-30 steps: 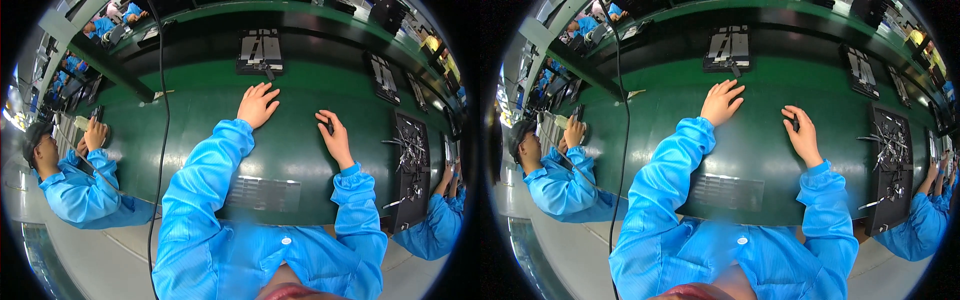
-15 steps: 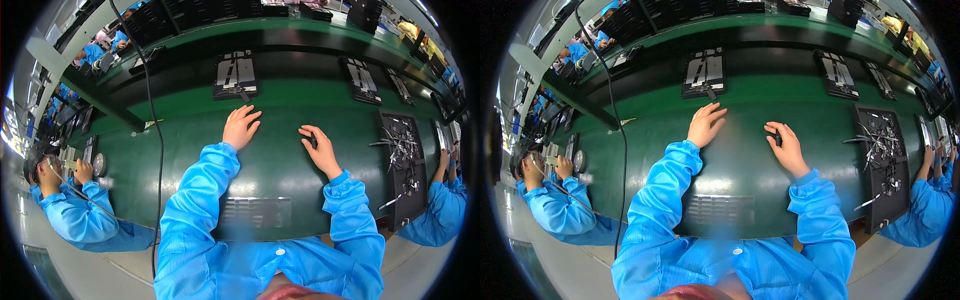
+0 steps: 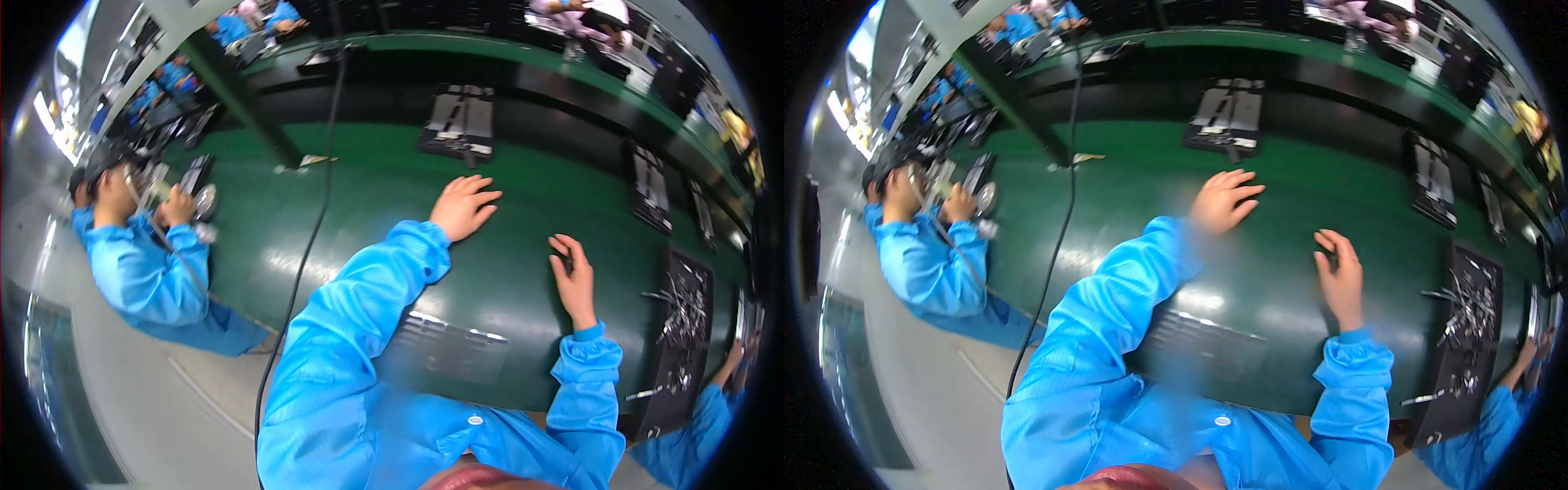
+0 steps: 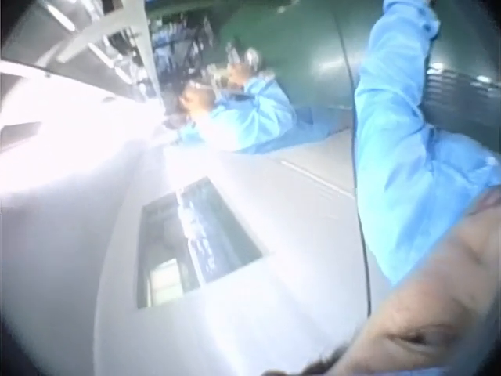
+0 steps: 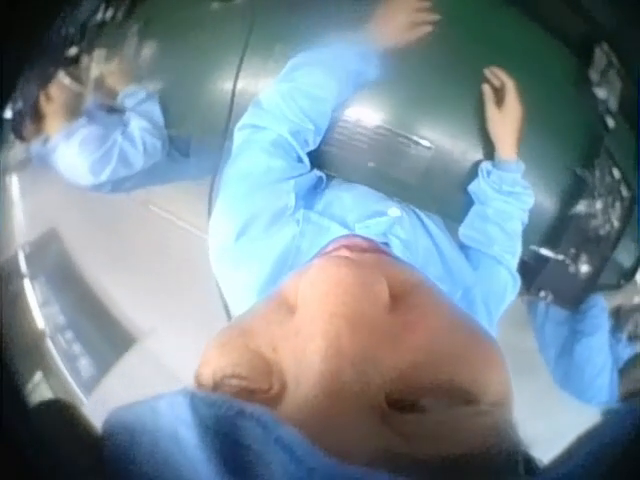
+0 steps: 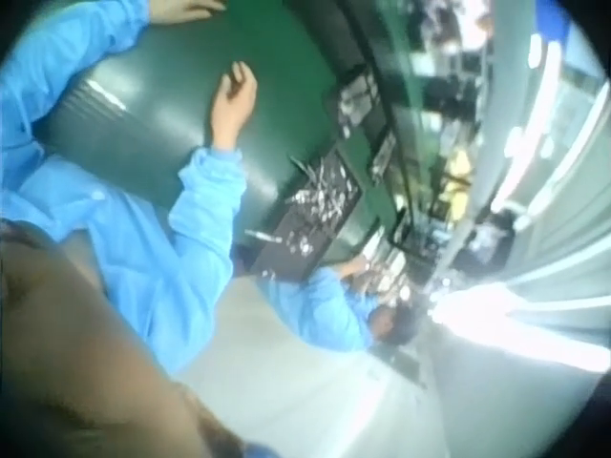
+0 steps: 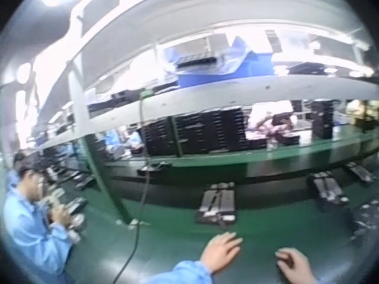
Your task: The person connects ribbon cables to electronic tablet screens and applies protective plastic films to the screens. The person uses tweezers to manipulate the ribbon cables and plastic films.
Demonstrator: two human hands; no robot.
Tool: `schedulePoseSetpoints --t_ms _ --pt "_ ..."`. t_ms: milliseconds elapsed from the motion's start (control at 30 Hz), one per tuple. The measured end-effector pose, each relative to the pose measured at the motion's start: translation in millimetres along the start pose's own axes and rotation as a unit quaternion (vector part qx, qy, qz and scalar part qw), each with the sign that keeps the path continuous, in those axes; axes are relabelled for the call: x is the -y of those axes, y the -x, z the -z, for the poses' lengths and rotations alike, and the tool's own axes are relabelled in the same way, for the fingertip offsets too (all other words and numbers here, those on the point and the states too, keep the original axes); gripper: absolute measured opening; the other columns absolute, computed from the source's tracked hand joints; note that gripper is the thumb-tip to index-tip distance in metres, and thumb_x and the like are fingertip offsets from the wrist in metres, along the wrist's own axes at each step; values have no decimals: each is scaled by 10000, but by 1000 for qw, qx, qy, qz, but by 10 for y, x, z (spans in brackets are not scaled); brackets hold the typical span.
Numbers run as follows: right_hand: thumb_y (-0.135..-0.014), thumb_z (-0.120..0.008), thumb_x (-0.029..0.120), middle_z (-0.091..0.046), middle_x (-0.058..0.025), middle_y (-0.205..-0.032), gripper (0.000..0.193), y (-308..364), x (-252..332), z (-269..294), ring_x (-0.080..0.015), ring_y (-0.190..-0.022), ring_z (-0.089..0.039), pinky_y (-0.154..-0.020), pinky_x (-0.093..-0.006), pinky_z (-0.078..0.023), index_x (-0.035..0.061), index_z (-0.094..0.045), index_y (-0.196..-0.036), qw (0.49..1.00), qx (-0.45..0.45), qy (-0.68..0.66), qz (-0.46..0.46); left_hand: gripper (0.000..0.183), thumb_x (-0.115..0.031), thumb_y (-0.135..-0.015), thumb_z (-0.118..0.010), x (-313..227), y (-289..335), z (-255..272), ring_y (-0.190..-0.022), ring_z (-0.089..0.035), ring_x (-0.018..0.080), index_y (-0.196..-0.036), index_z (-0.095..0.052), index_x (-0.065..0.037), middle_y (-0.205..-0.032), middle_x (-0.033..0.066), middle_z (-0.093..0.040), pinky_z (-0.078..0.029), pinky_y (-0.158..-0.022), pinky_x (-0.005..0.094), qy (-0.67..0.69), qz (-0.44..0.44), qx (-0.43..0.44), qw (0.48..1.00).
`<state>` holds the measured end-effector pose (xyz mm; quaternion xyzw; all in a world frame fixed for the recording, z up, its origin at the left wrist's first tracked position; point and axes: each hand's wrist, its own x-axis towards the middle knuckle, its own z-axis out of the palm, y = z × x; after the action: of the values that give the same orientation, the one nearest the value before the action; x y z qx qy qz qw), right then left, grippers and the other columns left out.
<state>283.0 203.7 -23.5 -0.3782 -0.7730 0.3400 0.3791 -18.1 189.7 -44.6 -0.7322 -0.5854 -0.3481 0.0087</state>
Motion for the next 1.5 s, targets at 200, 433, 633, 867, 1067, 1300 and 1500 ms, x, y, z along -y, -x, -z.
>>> schedulePoseSetpoints --t_ms 200,433,633,867,1067,1300,1500 --pt "-942 -604 14 -720 -112 -1187 348 -49 0 -44 -216 -1105 -663 -988 -313 -462 39 -555 -1286 1000 7 -22 -1 307 -279 -939 -653 4 26 80 -1335 -488 323 -1219 -712 -168 -1363 113 -599 -348 -1141 468 -5 17 -6 1000" --pt "-942 -602 24 -729 -108 -1171 329 -100 -1 -49 -227 -1114 -662 -1008 -341 -457 45 -563 -1268 1000 9 -1 1 287 -269 -935 -658 55 -11 78 -1316 -501 308 -1197 -724 -171 -1346 98 -610 -364 -1129 454 5 24 -2 1000" --pt "-943 -598 31 -728 -112 -1164 321 -90 -8 -31 -250 -1143 -651 -1016 -352 -453 44 -566 -1262 1000 9 -1 -9 276 -257 -928 -664 48 -39 68 -1294 -514 296 -1182 -731 -170 -1321 83 -625 -371 -1120 444 10 28 -11 999" --pt "-949 -594 30 -727 -114 -1173 317 -96 22 -32 -231 -1137 -653 -1022 -341 -444 41 -566 -1265 999 16 -25 -27 275 -252 -931 -657 55 -46 81 -1285 -518 291 -1182 -732 -170 -1321 79 -623 -367 -1117 444 14 34 -5 999" --pt "-960 -581 24 -719 -122 -1194 322 -92 23 -6 -204 -1135 -647 -1019 -327 -441 38 -559 -1281 1000 14 -14 -13 274 -251 -937 -645 52 -81 72 -1293 -513 295 -1183 -731 -165 -1326 85 -620 -354 -1126 449 16 30 -5 999" --pt "-977 -565 19 -705 -117 -1225 345 -88 -72 -5 -190 -1165 -628 -1039 -307 -419 41 -536 -1320 999 41 -17 0 288 -242 -903 -669 73 -47 57 -1256 -541 311 -1170 -733 -156 -1293 110 -635 -380 -1104 456 9 11 -29 999" --pt "-987 -539 -9 -678 -135 -1269 350 -67 -102 -6 -187 -1219 -600 -1077 -309 -397 30 -529 -1335 998 34 -45 -27 300 -256 -906 -657 26 -41 28 -1243 -547 292 -1183 -725 -162 -1289 93 -635 -376 -1105 457 -22 7 -40 999"
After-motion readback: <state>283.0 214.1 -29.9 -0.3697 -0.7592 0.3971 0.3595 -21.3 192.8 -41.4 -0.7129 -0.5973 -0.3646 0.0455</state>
